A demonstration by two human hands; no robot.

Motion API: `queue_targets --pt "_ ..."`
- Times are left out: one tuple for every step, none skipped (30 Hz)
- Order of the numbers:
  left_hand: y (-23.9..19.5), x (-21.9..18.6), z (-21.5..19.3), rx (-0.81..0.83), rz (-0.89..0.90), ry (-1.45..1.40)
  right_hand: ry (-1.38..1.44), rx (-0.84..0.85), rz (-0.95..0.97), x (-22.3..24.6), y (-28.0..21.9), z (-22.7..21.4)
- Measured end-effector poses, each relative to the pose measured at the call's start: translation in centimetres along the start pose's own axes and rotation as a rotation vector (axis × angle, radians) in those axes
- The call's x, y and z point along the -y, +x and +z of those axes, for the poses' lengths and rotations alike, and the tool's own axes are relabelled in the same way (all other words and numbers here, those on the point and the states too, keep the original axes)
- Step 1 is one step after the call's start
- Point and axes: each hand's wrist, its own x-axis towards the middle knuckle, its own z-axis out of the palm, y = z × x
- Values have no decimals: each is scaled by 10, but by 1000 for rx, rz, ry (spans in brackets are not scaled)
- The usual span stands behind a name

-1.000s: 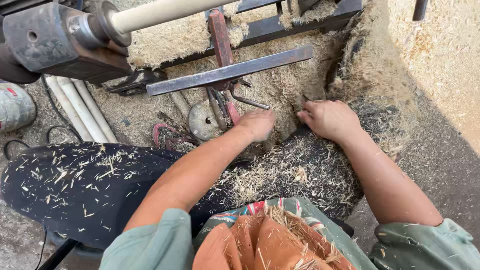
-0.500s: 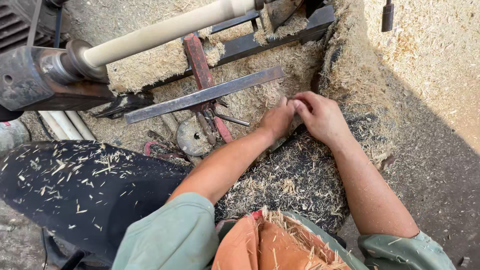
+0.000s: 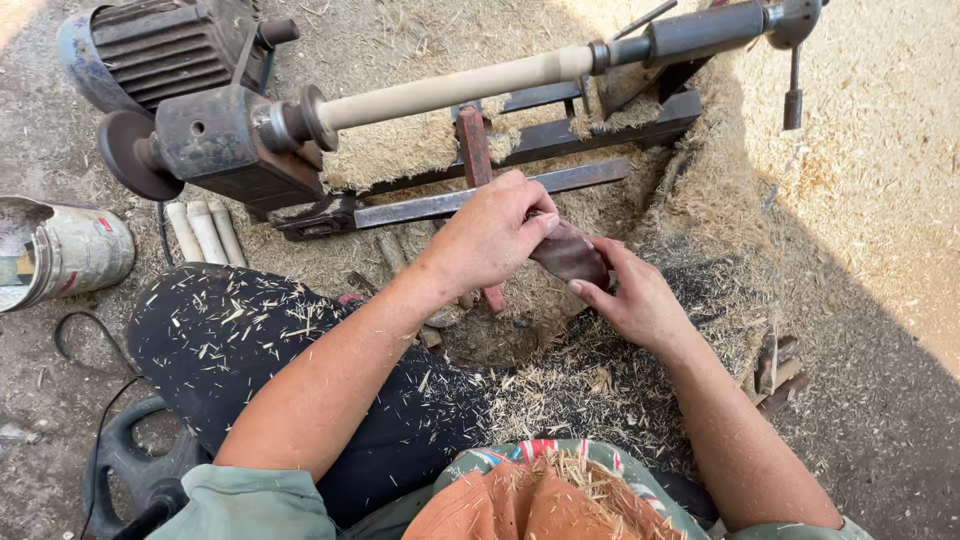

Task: The person operates a wood lathe to shape a cylindrical wooden piece using a chisel. They then sand the piece with sandpaper, remove it from the lathe, and inspect it before placing it aside.

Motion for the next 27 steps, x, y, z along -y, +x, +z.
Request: queue_targets --pt "0 2 -11 -16 -51 -7 1 -12 4 8 3 5" --pt "0 3 -20 -32 -101 -15 3 8 64 15 6 8" --pt "2 6 -31 -45 -149 -21 9 24 124 20 10 11" --pt "4 9 -40 -25 -264 -144 15 40 184 25 15 13" --pt "9 13 -51 -1 -370 -265 277 70 210 29 18 15" --pt "16 19 -61 25 -474 -387 539 104 231 34 20 17" --pt "26 27 -70 9 -469 -255 802 144 255 38 21 17" --pt "39 37 -79 -9 -463 -124 879 172 327 43 28 16" --pt "51 49 -87 -28 -459 7 956 203 400 48 38 15" --pt "59 63 -96 -63 -378 142 1032 234 474 53 46 12" --pt "64 78 -106 -99 -294 283 1066 276 533 60 57 13" --pt "71 91 -116 -133 -209 424 1100 318 592 68 69 16" --pt "81 103 -123 -57 -309 471 1137 360 652 73 78 16" --pt "91 116 -129 18 -410 517 1127 343 671 78 86 17" --pt "101 128 -133 99 -512 558 1119 323 696 83 94 21" --pt "111 142 -135 112 -512 561 1110 303 722 87 103 25" --pt "121 156 -132 127 -513 561 1131 294 697 89 115 27" --pt "131 171 -129 142 -514 561 1152 284 671 91 129 30" --pt "141 186 -123 172 -470 555 1170 277 652 90 140 34" --pt "151 198 -116 202 -425 548 1215 274 638 89 149 38" --pt "160 208 -113 226 -385 544 1258 278 619 89 160 42" --pt "166 214 -109 256 -416 486 1302 281 599 89 169 45" --pt "171 216 -104 286 -447 430 1294 252 590 91 176 49" --pt "173 216 -100 316 -477 374 1285 223 581 93 181 53" --pt "178 213 -98 355 -544 330 1280 185 569 93 185 53" --pt "182 209 -97 393 -613 286 1273 170 518 94 186 54" --pt "184 205 -96 434 -683 238 1265 155 474 94 184 55"
